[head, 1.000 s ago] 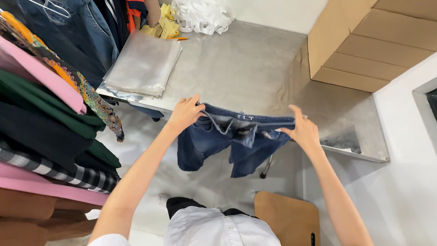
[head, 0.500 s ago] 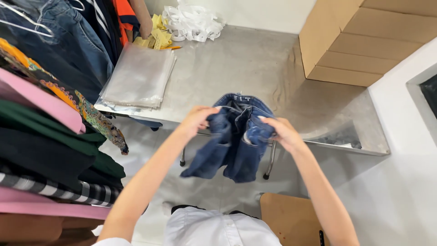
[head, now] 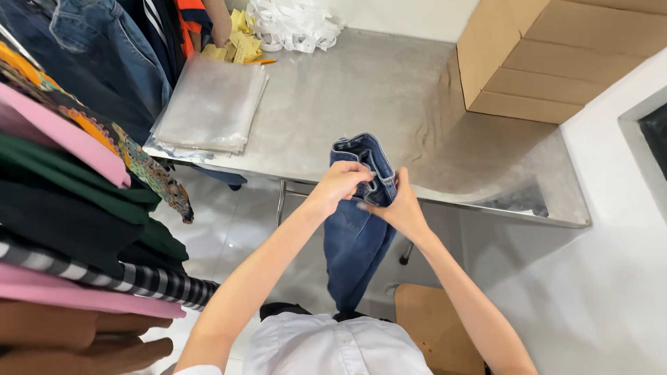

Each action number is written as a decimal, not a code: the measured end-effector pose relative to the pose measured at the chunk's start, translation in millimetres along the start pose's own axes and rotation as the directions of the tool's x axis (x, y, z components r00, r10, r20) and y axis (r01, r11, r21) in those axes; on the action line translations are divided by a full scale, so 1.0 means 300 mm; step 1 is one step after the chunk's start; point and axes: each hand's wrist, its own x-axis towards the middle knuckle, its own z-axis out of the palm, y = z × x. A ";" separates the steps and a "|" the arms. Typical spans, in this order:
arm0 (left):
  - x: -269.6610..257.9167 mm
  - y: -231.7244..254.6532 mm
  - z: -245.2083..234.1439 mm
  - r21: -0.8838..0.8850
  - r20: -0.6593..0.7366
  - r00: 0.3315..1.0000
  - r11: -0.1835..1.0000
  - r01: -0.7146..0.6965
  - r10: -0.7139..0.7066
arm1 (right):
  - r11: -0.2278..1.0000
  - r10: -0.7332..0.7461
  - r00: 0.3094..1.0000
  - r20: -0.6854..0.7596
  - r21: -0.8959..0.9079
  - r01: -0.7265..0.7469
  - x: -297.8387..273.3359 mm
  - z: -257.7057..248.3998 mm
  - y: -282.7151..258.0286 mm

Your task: Removing various clothing items from hangers and folding them on a metal table

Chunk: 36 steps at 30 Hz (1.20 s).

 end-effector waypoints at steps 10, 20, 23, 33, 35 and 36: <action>-0.316 0.050 -0.101 -0.093 -0.213 0.842 0.848 -0.523 0.496 | 0.701 -0.025 0.977 -0.213 0.693 0.170 0.067 -0.051 0.039; -0.334 -0.050 -0.093 0.362 0.053 0.992 0.928 0.088 -0.115 | 0.547 0.320 0.926 0.198 0.760 -0.351 0.319 -0.324 0.012; -0.338 0.010 -0.046 0.158 -0.077 0.982 0.971 0.181 -0.171 | 0.518 0.233 0.958 0.165 0.813 -0.266 0.436 -0.391 0.165; -0.044 0.024 -0.096 -0.394 -0.070 0.997 0.918 -0.040 0.014 | 0.546 0.195 0.710 0.676 0.526 -0.651 0.000 -0.201 0.089; -0.179 0.107 -0.042 -0.461 -0.093 0.995 0.885 -0.064 0.023 | 0.501 0.200 0.697 0.689 0.539 -0.677 -0.068 -0.169 0.025; -0.247 0.150 -0.021 -0.526 -0.118 0.993 0.846 -0.085 0.027 | 0.453 0.206 0.679 0.705 0.546 -0.705 -0.099 -0.148 -0.011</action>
